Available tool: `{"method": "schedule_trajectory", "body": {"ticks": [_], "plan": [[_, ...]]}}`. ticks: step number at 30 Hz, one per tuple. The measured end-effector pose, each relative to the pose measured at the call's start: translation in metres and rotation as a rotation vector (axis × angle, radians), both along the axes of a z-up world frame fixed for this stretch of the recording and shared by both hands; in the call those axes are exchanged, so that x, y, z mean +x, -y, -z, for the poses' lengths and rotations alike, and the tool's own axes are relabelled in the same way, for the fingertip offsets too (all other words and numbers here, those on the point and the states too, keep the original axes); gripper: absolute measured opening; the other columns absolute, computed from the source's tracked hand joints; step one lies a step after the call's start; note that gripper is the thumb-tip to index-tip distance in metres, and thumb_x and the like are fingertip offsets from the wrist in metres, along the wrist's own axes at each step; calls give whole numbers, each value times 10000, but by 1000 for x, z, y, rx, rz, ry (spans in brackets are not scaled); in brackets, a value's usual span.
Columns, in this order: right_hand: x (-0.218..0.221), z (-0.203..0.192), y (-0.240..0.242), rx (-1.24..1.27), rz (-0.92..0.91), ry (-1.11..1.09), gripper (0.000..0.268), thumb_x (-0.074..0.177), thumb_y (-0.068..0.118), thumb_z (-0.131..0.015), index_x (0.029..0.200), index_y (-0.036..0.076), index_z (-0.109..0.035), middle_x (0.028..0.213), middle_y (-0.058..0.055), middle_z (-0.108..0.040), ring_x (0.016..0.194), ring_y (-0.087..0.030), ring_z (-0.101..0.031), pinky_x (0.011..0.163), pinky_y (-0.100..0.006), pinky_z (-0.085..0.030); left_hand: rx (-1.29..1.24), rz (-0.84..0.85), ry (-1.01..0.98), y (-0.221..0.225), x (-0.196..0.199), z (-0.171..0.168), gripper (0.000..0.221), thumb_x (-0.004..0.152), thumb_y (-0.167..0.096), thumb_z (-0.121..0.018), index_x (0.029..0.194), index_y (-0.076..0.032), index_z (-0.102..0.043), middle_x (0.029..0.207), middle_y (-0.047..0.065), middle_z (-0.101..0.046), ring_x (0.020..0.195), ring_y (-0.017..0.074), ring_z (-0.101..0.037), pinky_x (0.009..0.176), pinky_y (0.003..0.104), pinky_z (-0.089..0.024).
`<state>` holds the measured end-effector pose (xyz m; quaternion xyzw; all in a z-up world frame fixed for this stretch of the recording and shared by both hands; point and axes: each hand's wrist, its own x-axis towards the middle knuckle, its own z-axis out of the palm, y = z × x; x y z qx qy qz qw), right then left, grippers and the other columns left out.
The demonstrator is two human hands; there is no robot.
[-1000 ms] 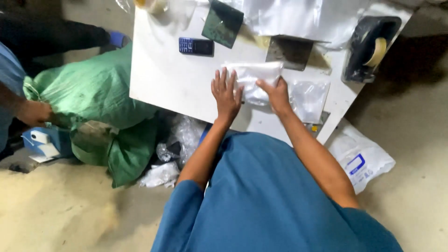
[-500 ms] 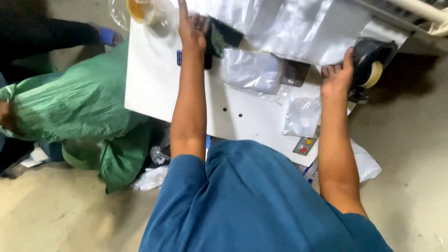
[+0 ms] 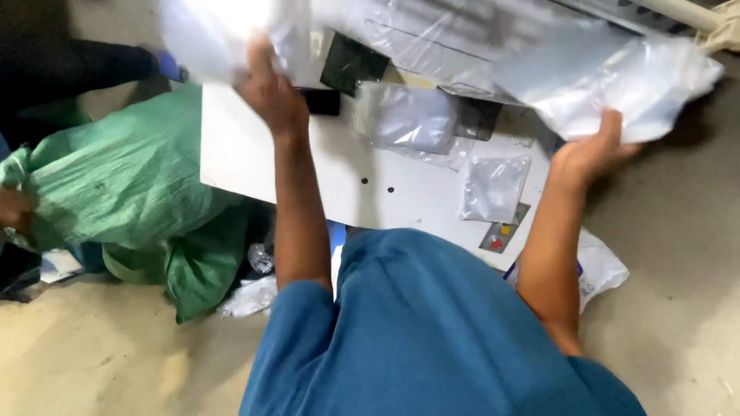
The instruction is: Sorting and organizing clear plastic bags on a workstation table
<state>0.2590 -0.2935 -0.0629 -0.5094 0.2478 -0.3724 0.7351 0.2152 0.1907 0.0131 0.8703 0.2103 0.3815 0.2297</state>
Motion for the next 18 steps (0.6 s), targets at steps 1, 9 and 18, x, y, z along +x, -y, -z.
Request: {"method": "schedule_trajectory", "body": {"ticks": [1, 9, 18], "plan": [[-11, -43, -13, 106, 35, -181, 709, 656, -103, -812, 1313, -31, -555, 1249, -326, -713, 1127, -510, -739, 998, -653, -626, -615, 27, 201, 12, -25, -26, 217, 833, 94, -558, 907, -108, -584, 739, -16, -533, 603, 117, -536, 438, 241, -453], [-51, -144, 21, -64, -283, -284, 616, 651, -77, -847, 1250, -19, -719, 1209, -94, -739, 1149, -355, -755, 1026, -477, -691, -1460, 165, -268, 77, -159, -62, 514, 809, -130, -715, 1273, 66, -611, 1115, 153, -705, 992, 277, -691, 865, 327, -585], [-100, -186, 19, -54, -890, -416, 630, 761, 64, -821, 1325, 197, -575, 1273, -14, -634, 1265, -263, -615, 1110, -461, -617, -1409, -19, -483, 18, -155, 87, 476, 683, -258, -760, 1095, -23, -724, 1034, 82, -704, 927, 244, -668, 772, 346, -541]]}}
